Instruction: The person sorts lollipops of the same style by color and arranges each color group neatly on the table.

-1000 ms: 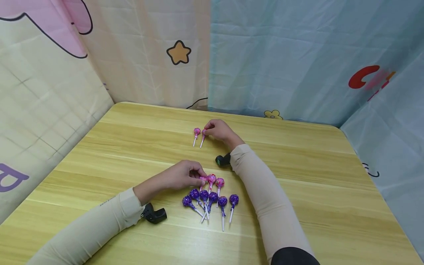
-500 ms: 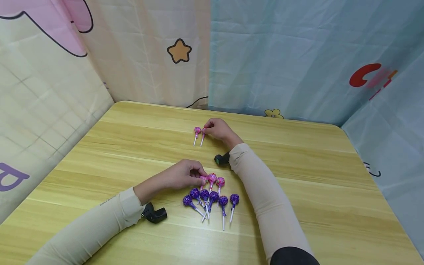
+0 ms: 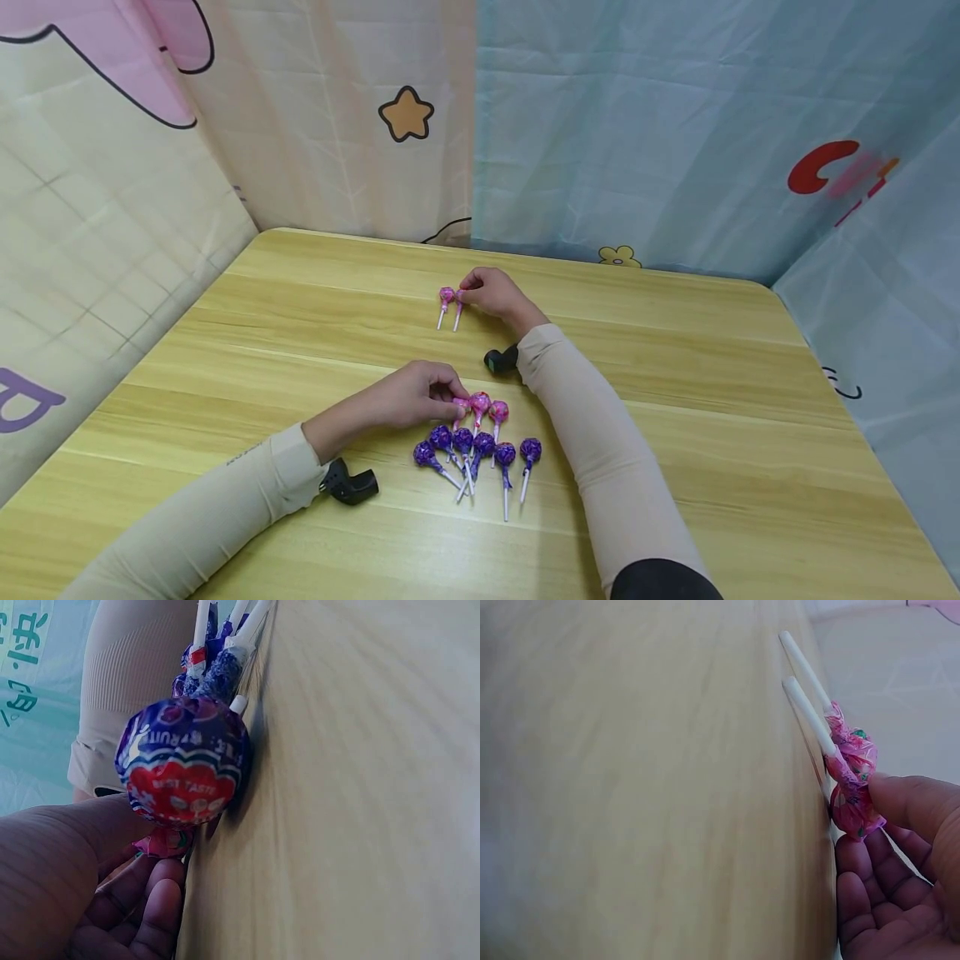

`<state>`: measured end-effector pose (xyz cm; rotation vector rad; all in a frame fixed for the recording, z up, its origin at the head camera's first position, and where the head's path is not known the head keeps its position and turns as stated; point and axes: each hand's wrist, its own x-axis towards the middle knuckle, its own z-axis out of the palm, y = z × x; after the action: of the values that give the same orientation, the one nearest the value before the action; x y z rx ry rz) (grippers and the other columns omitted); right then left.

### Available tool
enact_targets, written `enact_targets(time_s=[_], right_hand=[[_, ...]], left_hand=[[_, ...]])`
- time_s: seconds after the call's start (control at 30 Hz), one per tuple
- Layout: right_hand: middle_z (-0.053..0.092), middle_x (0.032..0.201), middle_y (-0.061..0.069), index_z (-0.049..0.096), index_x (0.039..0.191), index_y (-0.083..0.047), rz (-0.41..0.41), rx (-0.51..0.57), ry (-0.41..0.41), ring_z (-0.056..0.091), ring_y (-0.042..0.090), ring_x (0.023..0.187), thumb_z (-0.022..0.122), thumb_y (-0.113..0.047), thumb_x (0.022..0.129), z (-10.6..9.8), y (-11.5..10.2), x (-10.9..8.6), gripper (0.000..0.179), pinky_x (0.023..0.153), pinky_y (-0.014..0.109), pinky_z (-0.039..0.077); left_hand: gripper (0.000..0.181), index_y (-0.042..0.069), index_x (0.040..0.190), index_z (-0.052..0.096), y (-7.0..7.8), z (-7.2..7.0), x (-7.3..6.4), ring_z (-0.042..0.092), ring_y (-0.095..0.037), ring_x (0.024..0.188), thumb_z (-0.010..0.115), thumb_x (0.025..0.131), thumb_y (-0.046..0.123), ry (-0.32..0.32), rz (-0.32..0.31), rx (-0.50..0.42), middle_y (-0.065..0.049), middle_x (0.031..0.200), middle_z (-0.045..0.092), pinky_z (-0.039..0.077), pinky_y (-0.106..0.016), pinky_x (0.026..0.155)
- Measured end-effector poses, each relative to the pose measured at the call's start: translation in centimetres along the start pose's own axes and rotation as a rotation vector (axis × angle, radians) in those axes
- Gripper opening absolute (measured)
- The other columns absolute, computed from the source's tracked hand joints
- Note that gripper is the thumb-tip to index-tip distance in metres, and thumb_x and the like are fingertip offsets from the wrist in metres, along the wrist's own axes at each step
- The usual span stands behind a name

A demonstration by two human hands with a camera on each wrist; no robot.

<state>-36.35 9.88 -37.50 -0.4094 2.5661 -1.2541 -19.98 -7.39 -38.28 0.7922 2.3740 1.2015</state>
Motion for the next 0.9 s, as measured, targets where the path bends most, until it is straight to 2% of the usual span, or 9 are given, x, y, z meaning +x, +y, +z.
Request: enact_targets(time_s=[0.5, 0.9], right_hand=[[0.059, 0.110, 0.012, 0.061, 0.114, -0.002, 0.012, 0.072, -0.018, 0.048, 0.022, 0.089, 0.066, -0.013, 0.096, -0.10, -0.04, -0.29, 0.021, 0.072, 0.029, 0.041], [0.060, 0.110, 0.010, 0.061, 0.111, -0.004, 0.053, 0.134, -0.003, 0.047, 0.022, 0.087, 0.068, -0.016, 0.096, -0.25, 0.22, -0.17, 0.021, 0.070, 0.030, 0.039]], left_hand=[[0.005, 0.013, 0.094, 0.071, 0.27, 0.09, 0.01, 0.063, -0.011, 0.076, 0.074, 0.091, 0.011, -0.002, -0.014, -0.005, 0.005, 0.082, 0.067, 0.052, -0.027, 0.069], [0.005, 0.013, 0.094, 0.071, 0.52, 0.00, -0.04, 0.063, -0.011, 0.076, 0.074, 0.091, 0.011, -0.005, -0.017, -0.007, 0.005, 0.082, 0.067, 0.053, -0.027, 0.069]])
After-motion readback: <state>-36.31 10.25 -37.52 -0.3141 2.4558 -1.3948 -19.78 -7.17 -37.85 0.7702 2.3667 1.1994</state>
